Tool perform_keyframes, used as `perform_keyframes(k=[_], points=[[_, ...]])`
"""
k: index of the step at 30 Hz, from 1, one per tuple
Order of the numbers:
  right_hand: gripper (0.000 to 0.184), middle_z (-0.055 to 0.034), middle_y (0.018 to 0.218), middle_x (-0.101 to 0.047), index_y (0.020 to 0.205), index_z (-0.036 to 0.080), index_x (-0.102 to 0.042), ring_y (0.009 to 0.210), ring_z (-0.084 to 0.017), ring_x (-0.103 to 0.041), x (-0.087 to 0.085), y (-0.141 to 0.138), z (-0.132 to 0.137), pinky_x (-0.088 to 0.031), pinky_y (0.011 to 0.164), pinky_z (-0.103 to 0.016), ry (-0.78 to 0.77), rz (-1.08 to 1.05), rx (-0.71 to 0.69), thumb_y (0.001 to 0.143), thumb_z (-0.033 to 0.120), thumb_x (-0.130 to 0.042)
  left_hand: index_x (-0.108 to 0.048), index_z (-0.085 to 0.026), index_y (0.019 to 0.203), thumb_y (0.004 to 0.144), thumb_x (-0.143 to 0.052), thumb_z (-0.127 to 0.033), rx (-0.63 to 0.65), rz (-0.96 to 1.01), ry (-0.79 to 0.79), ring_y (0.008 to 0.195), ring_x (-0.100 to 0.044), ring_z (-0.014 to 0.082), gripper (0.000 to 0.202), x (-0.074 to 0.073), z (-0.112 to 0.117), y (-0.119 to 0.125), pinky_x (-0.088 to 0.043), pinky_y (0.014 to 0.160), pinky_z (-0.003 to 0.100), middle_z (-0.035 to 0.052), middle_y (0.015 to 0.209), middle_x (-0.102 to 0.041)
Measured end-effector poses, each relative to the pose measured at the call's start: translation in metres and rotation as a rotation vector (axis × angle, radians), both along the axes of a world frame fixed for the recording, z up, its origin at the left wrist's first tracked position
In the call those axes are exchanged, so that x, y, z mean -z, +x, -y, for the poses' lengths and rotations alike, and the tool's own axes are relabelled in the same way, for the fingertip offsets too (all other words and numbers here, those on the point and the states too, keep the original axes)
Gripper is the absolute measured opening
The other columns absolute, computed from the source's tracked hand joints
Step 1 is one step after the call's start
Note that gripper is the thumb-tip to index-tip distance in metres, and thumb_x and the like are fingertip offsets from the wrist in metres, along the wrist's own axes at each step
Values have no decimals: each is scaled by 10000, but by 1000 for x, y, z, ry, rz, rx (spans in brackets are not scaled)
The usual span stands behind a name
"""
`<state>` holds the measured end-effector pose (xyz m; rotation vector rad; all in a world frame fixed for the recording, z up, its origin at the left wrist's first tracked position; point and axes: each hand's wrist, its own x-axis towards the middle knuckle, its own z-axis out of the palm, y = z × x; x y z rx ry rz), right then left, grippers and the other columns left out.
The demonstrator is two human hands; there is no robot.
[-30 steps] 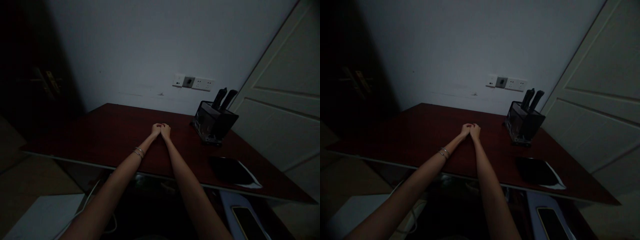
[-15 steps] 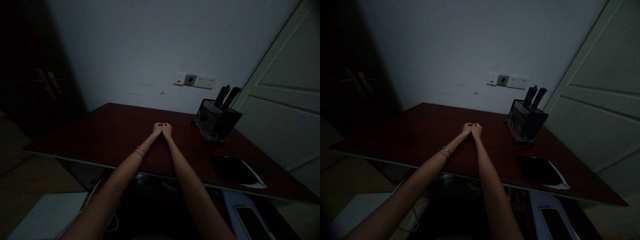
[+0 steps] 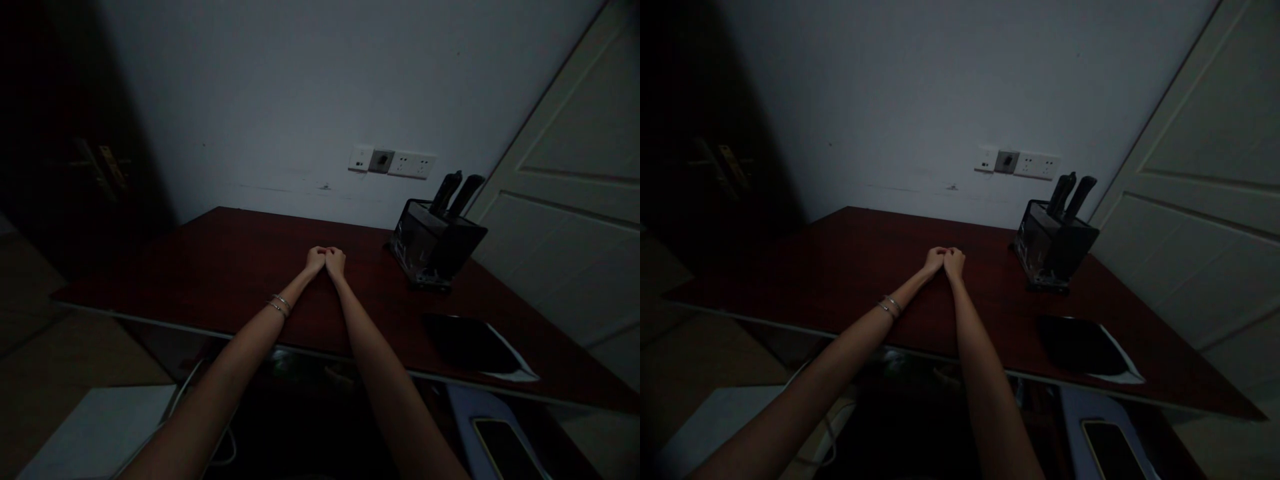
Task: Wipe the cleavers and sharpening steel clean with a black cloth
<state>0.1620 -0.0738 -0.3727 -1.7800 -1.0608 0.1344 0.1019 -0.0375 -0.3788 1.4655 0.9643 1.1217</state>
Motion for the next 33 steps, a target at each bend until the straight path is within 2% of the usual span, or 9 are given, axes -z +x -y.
perform_keyframes(k=[13, 18, 21, 23, 24, 26, 28, 30, 33], points=[[329, -135, 930, -677, 923, 118, -660, 872, -198, -615, -5, -3, 6, -432, 779, -260, -11, 40, -17, 747, 150, -384, -631, -127, 650, 617, -523, -13, 17, 59, -8, 703, -588, 153, 160, -2, -1, 0, -445, 739, 265, 55, 690, -643], [316, -144, 961, -667, 968, 113, -637, 903, -215, -612, -21, -4, 23, -442, 795, -292, -7, 116, -129, 738, 119, -420, -629, -134, 661, 612, -503, -23, 7, 105, -10, 745, -593, 155, 174, -7, 7, -3, -444, 766, 276, 57, 728, -646], [331, -101, 985, -667, 1024, 159, -611, 905, -194, -613, -47, 2, 53, -447, 803, -284, 24, 191, -235, 735, 115, -457, -623, -131, 736, 631, -455, -37, 5, 135, -33, 728, -594, 146, 219, -13, 14, -1, -460, 713, 267, 60, 764, -640], [324, -62, 1003, -663, 1049, 205, -592, 919, -177, -608, -73, 11, 82, -441, 828, -286, 80, 254, -290, 760, 147, -459, -615, -125, 810, 645, -420, -50, 18, 149, -50, 708, -592, 142, 266, -21, 17, 5, -466, 665, 260, 64, 788, -633], [317, -61, 991, -664, 1053, 204, -585, 912, -178, -610, -88, 17, 100, -446, 827, -301, 178, 339, -336, 773, 155, -446, -610, -122, 842, 651, -407, -57, 26, 154, -53, 709, -591, 143, 286, -26, 19, 11, -466, 656, 260, 68, 802, -630], [295, -44, 940, -672, 1031, 217, -588, 867, -175, -621, -122, 35, 137, -463, 800, -323, 393, 457, -333, 784, 161, -435, -605, -119, 883, 668, -398, -76, 52, 161, -44, 748, -590, 152, 301, -40, 22, 26, -462, 679, 270, 78, 841, -627], [261, -32, 875, -672, 979, 216, -607, 815, -180, -629, -158, 61, 173, -478, 759, -338, 617, 503, -202, 765, 163, -468, -606, -121, 902, 693, -407, -108, 102, 164, -20, 822, -585, 169, 289, -59, 27, 46, -452, 737, 286, 89, 899, -626], [239, -19, 818, -653, 930, 214, -618, 774, -180, -632, -188, 99, 202, -486, 696, -334, 861, 454, 14, 757, 164, -461, -608, -128, 923, 719, -428, -146, 172, 168, 12, 913, -567, 185, 272, -79, 34, 70, -426, 812, 294, 95, 974, -621], [234, -7, 721, -607, 779, 207, -616, 655, -156, -625, -216, 171, 226, -455, 538, -277, 1211, 250, 271, 725, 131, -401, -590, -151, 997, 765, -439, -206, 276, 177, 57, 1051, -509, 196, 282, -107, 49, 111, -360, 919, 295, 88, 1105, -587]])
